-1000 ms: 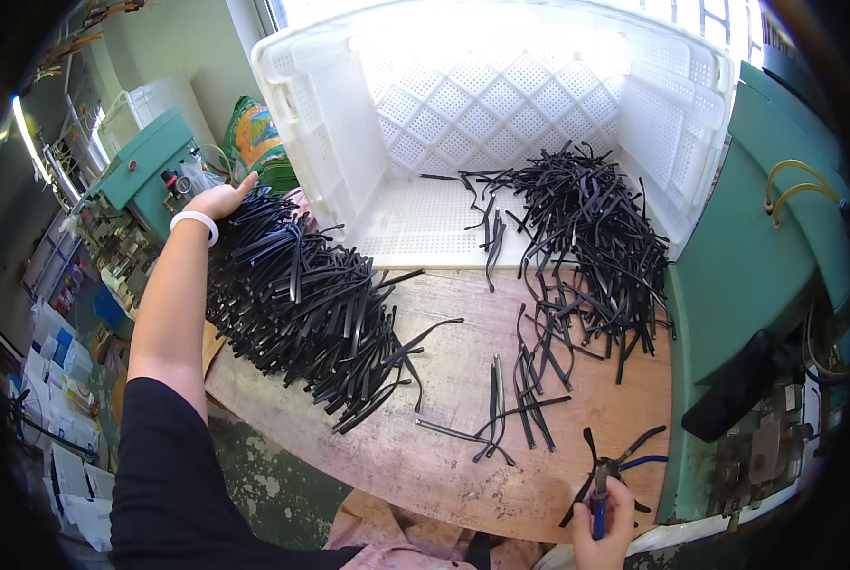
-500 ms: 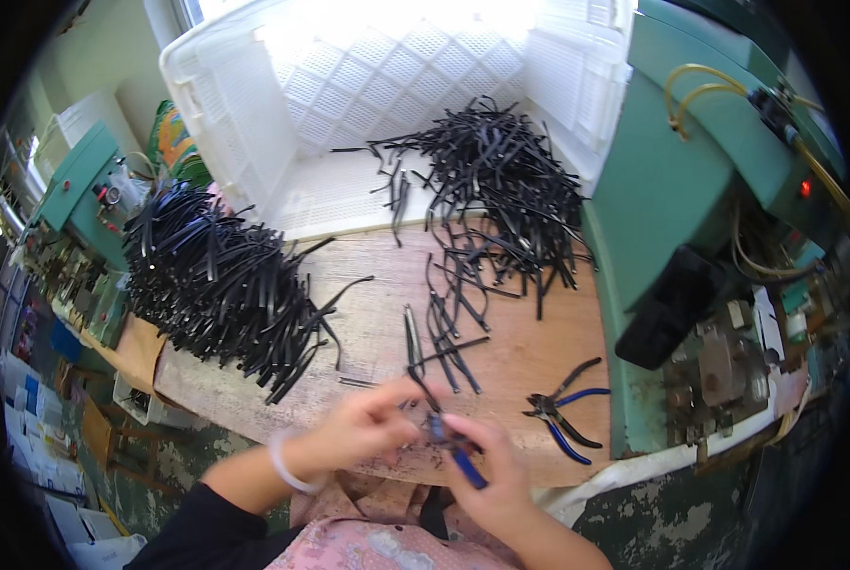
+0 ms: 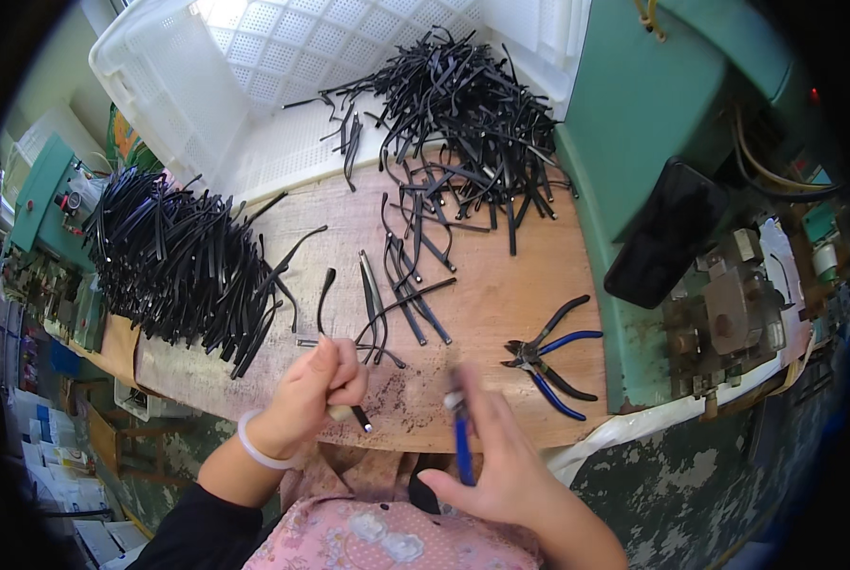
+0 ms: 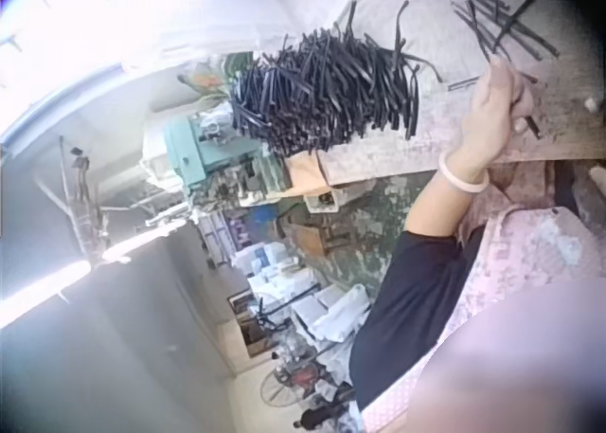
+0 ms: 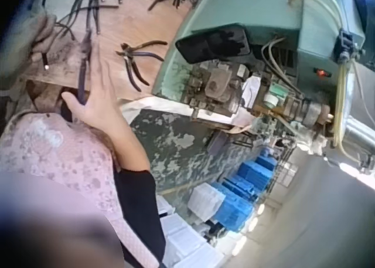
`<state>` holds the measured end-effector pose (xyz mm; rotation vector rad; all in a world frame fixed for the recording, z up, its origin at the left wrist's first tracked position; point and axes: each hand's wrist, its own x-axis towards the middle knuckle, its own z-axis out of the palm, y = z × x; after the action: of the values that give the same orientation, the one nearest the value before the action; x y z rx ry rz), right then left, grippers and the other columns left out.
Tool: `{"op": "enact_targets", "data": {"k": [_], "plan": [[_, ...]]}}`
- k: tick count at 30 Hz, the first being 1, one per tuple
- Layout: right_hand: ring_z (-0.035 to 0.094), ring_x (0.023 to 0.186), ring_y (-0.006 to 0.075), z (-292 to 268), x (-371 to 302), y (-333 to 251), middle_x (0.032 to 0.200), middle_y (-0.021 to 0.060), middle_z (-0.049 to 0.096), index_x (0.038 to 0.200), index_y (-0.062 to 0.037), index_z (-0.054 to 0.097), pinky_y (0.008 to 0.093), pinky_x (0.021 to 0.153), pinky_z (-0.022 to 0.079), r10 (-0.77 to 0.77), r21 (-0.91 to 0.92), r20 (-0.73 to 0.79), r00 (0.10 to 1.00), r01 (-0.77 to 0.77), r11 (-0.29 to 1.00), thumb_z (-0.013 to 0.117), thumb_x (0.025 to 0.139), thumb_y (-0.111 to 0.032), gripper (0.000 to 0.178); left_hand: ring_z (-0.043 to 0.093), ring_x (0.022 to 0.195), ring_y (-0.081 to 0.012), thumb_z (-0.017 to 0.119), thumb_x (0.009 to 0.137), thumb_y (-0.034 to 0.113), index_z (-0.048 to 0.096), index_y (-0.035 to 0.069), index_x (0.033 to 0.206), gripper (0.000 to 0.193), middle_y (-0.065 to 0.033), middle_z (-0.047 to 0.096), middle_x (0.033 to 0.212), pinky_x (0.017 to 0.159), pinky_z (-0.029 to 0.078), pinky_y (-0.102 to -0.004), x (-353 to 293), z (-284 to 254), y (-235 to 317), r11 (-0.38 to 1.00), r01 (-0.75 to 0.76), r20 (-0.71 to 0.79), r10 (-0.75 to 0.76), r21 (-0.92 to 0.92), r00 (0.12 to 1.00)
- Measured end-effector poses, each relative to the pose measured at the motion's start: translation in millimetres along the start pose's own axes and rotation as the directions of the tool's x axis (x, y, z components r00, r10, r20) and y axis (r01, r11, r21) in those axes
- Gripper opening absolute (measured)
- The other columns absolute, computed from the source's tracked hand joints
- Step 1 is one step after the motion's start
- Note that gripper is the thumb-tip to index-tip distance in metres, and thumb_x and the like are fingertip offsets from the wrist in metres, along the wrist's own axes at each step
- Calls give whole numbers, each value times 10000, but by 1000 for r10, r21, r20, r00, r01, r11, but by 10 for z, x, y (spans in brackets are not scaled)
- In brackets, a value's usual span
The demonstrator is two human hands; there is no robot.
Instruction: The person repeatedly picks up black cable pieces from a pile on a wooden workbench and trims their ends with blue-handled pliers. Trimmed pieces are placed back on the table, and the person occasionally gathers and repositions the pile to continue trimming.
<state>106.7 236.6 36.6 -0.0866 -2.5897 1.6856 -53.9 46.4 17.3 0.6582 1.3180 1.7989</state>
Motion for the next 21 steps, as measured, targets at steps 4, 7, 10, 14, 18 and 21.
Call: {"op": "enact_targets", "data": {"k": [4, 7, 10, 14, 18, 21], "plan": [[522, 987, 290, 27, -105, -85, 1137, 116, 523, 1342, -233, 560, 402, 813, 431, -218, -427, 59, 974, 222, 877, 758, 696, -219, 675, 274, 537, -63, 259, 1040, 476, 350, 116, 735, 481, 23, 347, 594, 476, 240, -212, -49, 47, 169, 996, 84, -63, -84, 0, 994], [517, 974, 265, 9, -92, -200, 1119, 89, 527, 1291, -258, 597, 401, 816, 380, -251, -534, 146, 957, 290, 794, 764, 660, -221, 654, 207, 478, -87, 264, 1034, 489, 355, 135, 707, 490, 24, 301, 539, 478, 226, -241, -45, 120, 232, 997, 81, -114, -80, 1, 990], [521, 972, 272, 9, -79, -250, 1105, 91, 530, 1226, -238, 643, 413, 825, 358, -252, -543, 159, 955, 297, 786, 782, 631, -222, 611, 211, 472, -88, 267, 1032, 492, 356, 138, 707, 488, 24, 303, 538, 481, 233, -242, -44, 103, 246, 998, 54, -66, -55, -11, 996], [532, 935, 266, 6, -64, -278, 1071, 90, 531, 1229, -233, 643, 397, 792, 387, -258, -548, 165, 952, 306, 778, 776, 640, -187, 605, 224, 477, -85, 270, 1035, 480, 357, 127, 718, 483, 21, 319, 544, 472, 229, -240, -59, 93, 264, 997, 55, -53, -57, -46, 997], [525, 908, 271, 6, -106, -199, 1071, 94, 518, 1311, -239, 582, 390, 781, 413, -197, -497, 184, 963, 264, 827, 760, 641, -165, 697, 244, 481, -73, 274, 1039, 460, 351, 102, 749, 467, 3, 346, 550, 438, 211, -235, -166, 180, 163, 971, -230, -211, 237, 58, 948], [526, 890, 284, 23, -96, -173, 1075, 108, 514, 1351, -235, 552, 392, 775, 425, -173, -453, 154, 973, 225, 863, 748, 653, -161, 728, 227, 441, -76, 278, 1028, 478, 340, 91, 769, 470, -20, 339, 528, 406, 201, -254, -270, 346, 11, 873, -444, -385, 488, 204, 783]]}}
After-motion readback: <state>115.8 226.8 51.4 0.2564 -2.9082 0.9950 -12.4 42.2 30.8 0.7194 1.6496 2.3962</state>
